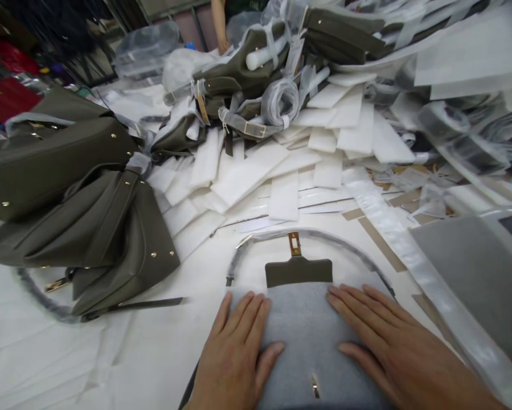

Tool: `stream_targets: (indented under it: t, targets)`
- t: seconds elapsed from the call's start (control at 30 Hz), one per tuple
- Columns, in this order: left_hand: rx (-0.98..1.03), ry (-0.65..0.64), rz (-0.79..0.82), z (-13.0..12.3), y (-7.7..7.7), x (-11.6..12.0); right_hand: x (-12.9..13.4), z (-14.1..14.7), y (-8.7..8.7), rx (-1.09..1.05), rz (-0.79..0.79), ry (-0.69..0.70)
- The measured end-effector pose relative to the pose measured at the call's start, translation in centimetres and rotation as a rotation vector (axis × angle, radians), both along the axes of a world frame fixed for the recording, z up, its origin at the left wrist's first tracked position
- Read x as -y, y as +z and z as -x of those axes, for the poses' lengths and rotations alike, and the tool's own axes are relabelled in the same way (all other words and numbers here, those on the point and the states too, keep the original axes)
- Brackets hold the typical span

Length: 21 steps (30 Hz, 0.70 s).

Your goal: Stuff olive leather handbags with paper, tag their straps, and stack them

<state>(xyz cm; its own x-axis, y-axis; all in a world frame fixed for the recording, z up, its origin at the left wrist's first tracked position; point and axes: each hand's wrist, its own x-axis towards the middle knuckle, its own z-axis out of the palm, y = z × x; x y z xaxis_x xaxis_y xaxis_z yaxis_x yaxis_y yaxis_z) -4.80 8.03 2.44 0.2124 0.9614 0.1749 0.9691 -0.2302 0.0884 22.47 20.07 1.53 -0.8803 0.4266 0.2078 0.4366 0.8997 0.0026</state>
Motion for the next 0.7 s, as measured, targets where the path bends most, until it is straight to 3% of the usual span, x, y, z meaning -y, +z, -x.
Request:
stream_targets:
  t: [0.37,0.7]
  targets:
    - [0.267,-0.015,0.278,0.8,2.7,-1.6,-0.8,1.2,3.3,-0.037,0.279,-0.027]
    - [0.123,-0.023,0.342,0.6,-0.1,-2.6,-1.7,2.5,-0.1,0.096,0.251,-0.015]
